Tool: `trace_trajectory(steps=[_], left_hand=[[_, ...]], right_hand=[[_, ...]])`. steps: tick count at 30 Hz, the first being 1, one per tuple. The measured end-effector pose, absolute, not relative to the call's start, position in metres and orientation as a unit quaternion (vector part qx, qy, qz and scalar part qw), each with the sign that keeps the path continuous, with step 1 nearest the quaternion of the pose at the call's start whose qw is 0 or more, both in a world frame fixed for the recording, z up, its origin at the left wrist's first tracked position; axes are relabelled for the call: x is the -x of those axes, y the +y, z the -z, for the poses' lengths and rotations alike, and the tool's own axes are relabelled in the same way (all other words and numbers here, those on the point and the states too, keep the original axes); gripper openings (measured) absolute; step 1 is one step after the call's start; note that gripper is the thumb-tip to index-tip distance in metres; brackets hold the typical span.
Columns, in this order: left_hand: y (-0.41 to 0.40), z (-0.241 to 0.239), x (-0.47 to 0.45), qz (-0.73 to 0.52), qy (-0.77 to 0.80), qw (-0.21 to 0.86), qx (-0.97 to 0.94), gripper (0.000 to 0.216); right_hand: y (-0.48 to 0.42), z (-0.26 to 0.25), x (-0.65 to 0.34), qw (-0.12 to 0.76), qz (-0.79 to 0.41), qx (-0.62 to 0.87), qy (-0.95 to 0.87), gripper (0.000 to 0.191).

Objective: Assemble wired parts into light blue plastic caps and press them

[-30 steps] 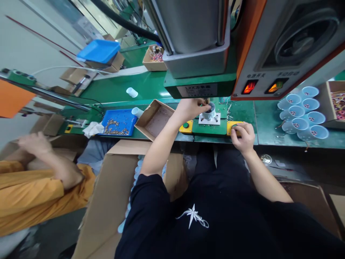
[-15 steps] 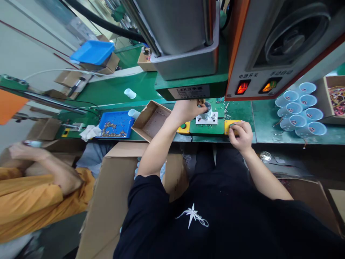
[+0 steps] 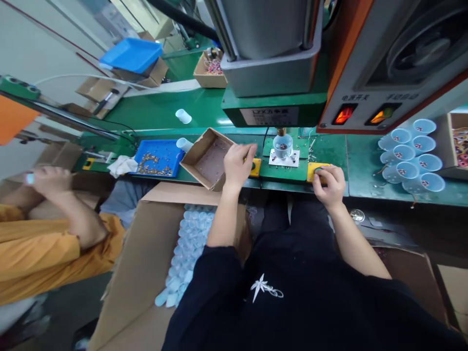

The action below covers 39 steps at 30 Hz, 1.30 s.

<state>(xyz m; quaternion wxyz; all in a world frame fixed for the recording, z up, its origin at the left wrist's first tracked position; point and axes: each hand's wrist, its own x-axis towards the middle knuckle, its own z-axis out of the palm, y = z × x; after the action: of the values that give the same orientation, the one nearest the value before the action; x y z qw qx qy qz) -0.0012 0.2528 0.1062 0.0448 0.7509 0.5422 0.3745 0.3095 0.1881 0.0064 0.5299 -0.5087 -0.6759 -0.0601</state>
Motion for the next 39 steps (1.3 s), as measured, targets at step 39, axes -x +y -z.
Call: trace_trajectory(steps=[39], left_hand=[[0.343, -0.103, 0.125, 0.048, 0.667, 0.086, -0.738, 0.032]], right_hand=[[0.201, -0.003, -0.309, 0.538, 0.101, 0.533, -0.645, 0.029]])
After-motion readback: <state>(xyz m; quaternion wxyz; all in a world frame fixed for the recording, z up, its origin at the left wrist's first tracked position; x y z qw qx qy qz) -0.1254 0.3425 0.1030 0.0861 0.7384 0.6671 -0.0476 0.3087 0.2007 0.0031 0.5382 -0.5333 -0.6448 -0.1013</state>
